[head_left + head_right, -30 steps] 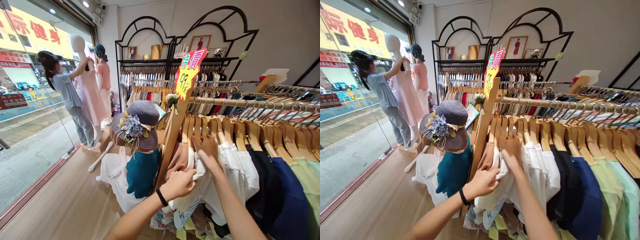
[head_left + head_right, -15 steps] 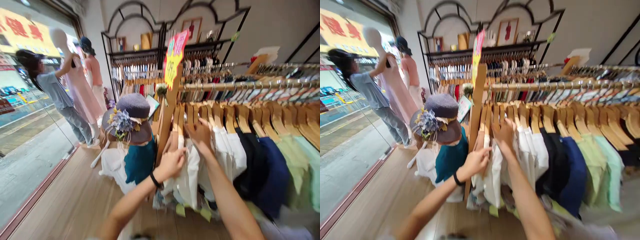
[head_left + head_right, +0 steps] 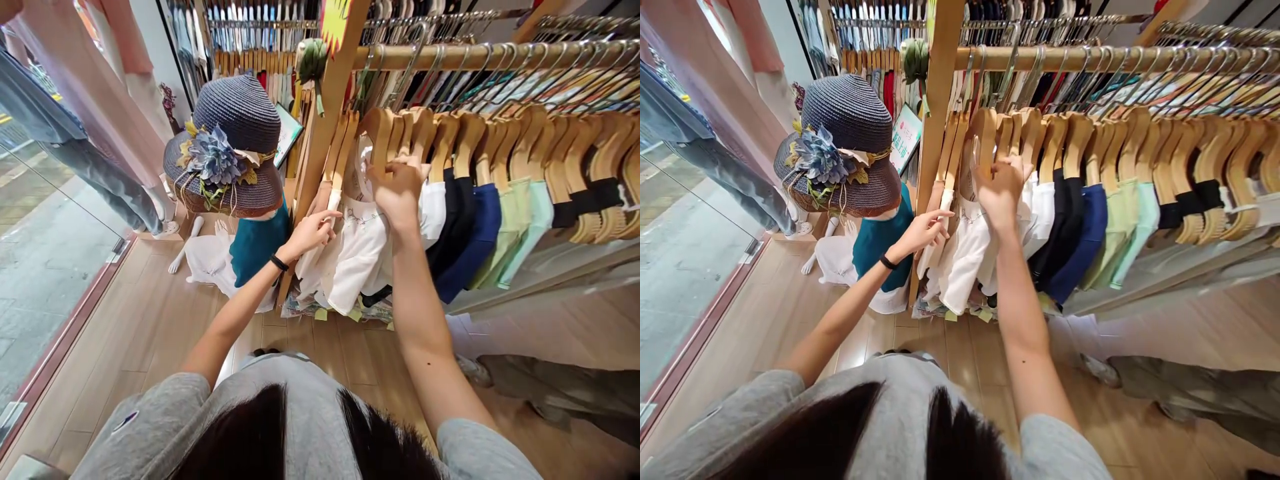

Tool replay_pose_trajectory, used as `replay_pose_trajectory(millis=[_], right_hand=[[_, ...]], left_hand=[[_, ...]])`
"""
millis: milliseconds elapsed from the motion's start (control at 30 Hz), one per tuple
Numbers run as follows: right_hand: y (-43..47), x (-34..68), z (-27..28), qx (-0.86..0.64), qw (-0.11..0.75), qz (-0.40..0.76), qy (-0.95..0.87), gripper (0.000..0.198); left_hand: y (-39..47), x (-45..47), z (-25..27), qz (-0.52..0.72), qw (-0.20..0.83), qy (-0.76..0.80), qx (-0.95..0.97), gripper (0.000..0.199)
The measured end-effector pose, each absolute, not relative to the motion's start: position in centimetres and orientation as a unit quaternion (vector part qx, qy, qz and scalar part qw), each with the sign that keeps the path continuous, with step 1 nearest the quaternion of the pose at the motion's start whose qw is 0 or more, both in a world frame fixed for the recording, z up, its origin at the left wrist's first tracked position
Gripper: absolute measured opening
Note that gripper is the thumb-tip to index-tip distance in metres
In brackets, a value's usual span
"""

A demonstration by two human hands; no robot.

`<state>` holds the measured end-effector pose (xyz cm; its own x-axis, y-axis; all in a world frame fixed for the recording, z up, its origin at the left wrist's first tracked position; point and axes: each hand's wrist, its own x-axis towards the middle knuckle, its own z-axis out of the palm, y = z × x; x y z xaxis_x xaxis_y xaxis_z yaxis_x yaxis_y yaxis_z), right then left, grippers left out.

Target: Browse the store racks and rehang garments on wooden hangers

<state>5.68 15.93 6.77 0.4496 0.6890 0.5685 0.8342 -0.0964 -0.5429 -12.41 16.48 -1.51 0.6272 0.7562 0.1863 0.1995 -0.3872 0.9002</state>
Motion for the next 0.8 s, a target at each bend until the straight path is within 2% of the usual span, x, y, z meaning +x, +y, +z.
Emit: replay_pose_trajectory(millis=[167,333,567,800], right_hand=[[13.4,5.2,5.4,-0.715,0.481,-0.047,-0.505,0.026],[9.7,3.9,4.5,-0.735,0.469,0.002,-0.491,0.019],[4.8,3.4,1.4,-0.717,0.477,0.065,-0.503,0.032],[-1.7,3.6,-1.5,-0.702,0.485,0.186,-0.487,0.045]], left_hand=[[16.4,-12.3,-1.5,0.307,0.468,0.301,0.772,0.044],[16.1,-12.2,-1.4,0.31,0.477,0.286,0.771,0.043],[16.1,-11.8,-1.9,0.312,0.483,0.27,0.773,0.043],[16.0,-11.3,-2.2,0.315,0.479,0.264,0.776,0.041]])
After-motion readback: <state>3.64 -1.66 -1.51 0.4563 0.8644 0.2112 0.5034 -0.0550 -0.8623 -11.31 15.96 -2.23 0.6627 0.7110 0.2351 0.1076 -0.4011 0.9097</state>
